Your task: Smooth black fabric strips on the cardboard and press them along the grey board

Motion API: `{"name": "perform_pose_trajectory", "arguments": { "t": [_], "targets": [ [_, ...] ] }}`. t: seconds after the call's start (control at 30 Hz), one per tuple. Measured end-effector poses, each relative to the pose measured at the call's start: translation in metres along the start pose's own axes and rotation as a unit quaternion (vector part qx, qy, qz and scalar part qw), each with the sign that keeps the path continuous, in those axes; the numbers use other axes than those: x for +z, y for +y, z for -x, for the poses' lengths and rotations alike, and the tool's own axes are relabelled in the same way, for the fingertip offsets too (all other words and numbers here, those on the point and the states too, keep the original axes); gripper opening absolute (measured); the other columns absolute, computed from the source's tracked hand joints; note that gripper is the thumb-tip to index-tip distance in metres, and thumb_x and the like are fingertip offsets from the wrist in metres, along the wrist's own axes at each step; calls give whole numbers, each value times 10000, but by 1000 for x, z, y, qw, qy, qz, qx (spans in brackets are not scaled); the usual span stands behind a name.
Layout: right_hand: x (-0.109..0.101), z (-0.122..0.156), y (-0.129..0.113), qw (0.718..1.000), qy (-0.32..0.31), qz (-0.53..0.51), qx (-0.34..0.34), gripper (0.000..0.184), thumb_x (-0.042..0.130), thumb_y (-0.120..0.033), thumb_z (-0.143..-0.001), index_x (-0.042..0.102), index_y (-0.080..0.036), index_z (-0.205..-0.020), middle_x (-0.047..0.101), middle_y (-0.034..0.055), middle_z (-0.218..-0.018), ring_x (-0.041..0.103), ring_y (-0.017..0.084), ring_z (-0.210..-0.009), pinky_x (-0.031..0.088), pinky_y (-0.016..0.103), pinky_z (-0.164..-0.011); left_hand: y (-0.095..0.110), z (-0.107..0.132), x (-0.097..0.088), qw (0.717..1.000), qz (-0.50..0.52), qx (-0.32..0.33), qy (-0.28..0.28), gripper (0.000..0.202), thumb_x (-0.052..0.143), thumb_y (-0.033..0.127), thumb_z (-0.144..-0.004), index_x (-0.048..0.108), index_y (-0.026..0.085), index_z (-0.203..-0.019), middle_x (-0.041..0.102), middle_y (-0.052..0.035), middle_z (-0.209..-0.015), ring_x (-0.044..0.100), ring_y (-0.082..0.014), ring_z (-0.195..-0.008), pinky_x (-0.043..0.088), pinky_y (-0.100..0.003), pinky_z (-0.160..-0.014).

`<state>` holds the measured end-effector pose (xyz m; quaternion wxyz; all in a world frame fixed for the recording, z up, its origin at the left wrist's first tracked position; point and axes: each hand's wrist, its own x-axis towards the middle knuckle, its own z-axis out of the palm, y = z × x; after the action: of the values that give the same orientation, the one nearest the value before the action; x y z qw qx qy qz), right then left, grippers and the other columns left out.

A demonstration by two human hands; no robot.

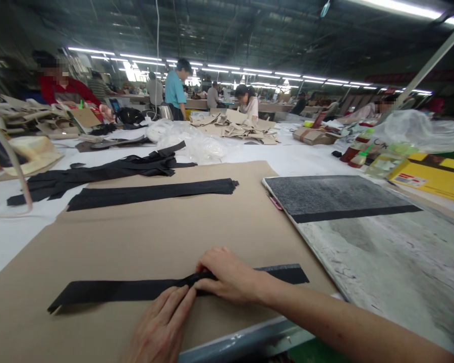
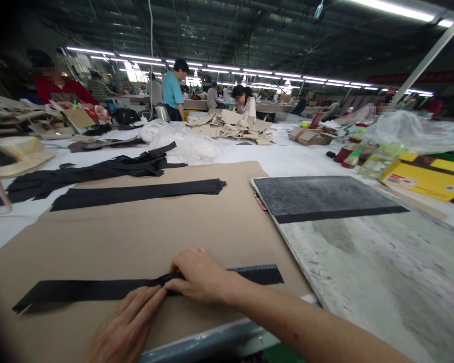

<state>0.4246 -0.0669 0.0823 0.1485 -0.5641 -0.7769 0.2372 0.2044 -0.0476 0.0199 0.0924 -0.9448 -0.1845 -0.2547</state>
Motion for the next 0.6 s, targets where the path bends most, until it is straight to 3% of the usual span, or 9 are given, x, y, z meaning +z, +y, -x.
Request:
{"name": "perform_pose_trajectory", "arguments": {
  "t": [0.07,0.17,0.3,0.47,0.6],
  "targets": [
    [4,5,-1,1000,21,1,8,180,648,-299,-823,591,-177,-943,635,31,-980,539,177,-927,356,299,-819,-1,1,-1,999,20,-19,17,399,417,113,-844,549,160,-1217,600,-67,-1168,534,-150,-1100,444,-216,-949],
    [9,7,0,999,33,-9,15,146,652,-208,-800,589,-185,-931,642,11,-963,543,166,-919,359,292,-823,-5,1,-8,996,46,-72,36,308,458,165,-864,583,192,-1144,562,-74,-1191,531,-154,-1120,455,-229,-944],
    [10,6,2,999,42,-21,17,179,659,-197,-783,591,-191,-949,650,7,-960,558,166,-902,368,296,-820,-22,-3,-14,987,82,-138,7,320,452,245,-898,532,210,-1206,582,-48,-1139,567,-122,-1066,469,-198,-917],
    [13,8,12,999,49,-15,-2,173,654,-194,-780,606,-178,-946,653,26,-938,568,168,-882,398,273,-798,-43,-7,-11,984,131,-117,-31,313,401,228,-917,549,244,-1193,638,7,-990,615,-84,-936,483,-135,-836],
    [13,14,20,998,53,-20,-34,142,604,-145,-810,614,-167,-951,635,31,-918,558,149,-867,411,243,-791,-47,-8,-13,983,139,-100,-60,327,399,224,-912,552,254,-1200,642,19,-936,615,-83,-889,478,-119,-815]
  ]
}}
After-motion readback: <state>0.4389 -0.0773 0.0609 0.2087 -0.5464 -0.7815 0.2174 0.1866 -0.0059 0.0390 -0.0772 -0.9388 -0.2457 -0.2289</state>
